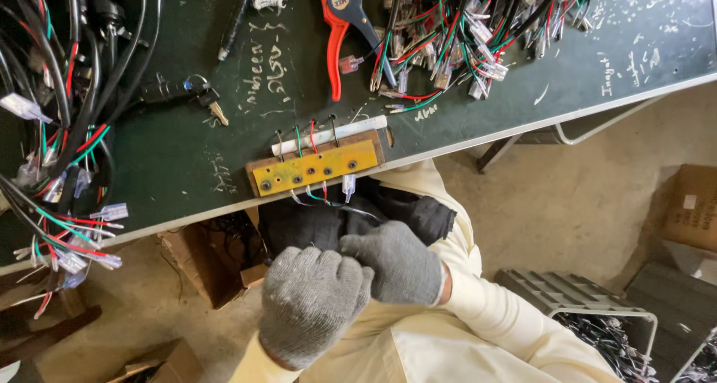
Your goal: The person assembles wire harnesses by inserting wires into a yellow terminal block and securing them with a screwdriver. They repeatedly strip wire ends, insert them into the block, and tighten the screws to complete the connections.
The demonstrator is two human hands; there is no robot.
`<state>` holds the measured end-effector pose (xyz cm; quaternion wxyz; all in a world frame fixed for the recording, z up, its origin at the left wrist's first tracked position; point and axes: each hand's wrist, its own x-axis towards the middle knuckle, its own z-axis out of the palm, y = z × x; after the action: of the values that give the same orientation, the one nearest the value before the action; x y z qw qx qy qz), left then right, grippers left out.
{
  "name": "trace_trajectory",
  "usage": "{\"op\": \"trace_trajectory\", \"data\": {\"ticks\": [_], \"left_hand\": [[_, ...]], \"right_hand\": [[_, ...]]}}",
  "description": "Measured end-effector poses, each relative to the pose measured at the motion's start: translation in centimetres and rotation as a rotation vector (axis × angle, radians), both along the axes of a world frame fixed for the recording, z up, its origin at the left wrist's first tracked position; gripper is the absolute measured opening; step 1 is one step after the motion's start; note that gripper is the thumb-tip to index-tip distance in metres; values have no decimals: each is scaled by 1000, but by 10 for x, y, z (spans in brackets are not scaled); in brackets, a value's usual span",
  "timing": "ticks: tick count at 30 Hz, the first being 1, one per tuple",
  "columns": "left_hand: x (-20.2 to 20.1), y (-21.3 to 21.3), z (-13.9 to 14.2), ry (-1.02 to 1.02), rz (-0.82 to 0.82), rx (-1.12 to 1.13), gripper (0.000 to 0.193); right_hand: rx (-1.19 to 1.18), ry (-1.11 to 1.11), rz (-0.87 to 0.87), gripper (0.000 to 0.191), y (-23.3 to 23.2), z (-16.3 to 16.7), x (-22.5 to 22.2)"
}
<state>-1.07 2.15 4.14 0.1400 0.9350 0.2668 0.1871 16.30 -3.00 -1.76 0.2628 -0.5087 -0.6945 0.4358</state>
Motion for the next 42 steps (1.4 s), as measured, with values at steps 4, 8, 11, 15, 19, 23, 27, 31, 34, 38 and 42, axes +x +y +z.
{"op": "trace_trajectory", "data": {"ticks": [4,8,11,15,19,23,27,31,34,38,42], "left_hand": [[-2,-2,-6,-17,55,-19,35],[-10,-6,-11,35,102,-7,39],[-9,-7,-13,28,149,-40,39],[-12,2,-7,92,106,-133,38],[-31,7,1,208,17,-101,30],[-40,-2,6,19,101,-121,32],[-41,0,15,-80,166,-100,29],[-54,3,17,-107,273,-69,24],[-55,-9,4,-183,370,-90,20],[-49,-22,-2,-454,578,-206,16],[-13,-30,-13,-592,406,-421,14]], "right_hand": [[16,-13,-67,17,0,1,-1],[41,-36,-81,21,3,-2,-3],[80,-122,-103,20,4,-3,-6],[49,-104,-87,27,6,-1,-3],[43,-71,-53,20,7,7,-6],[-77,88,23,22,11,16,-9],[40,175,30,20,16,23,-10],[69,27,-104,20,19,22,-6],[21,150,-138,15,21,14,-1],[71,178,-163,16,10,6,-8],[146,121,-193,22,5,1,-12]]}}
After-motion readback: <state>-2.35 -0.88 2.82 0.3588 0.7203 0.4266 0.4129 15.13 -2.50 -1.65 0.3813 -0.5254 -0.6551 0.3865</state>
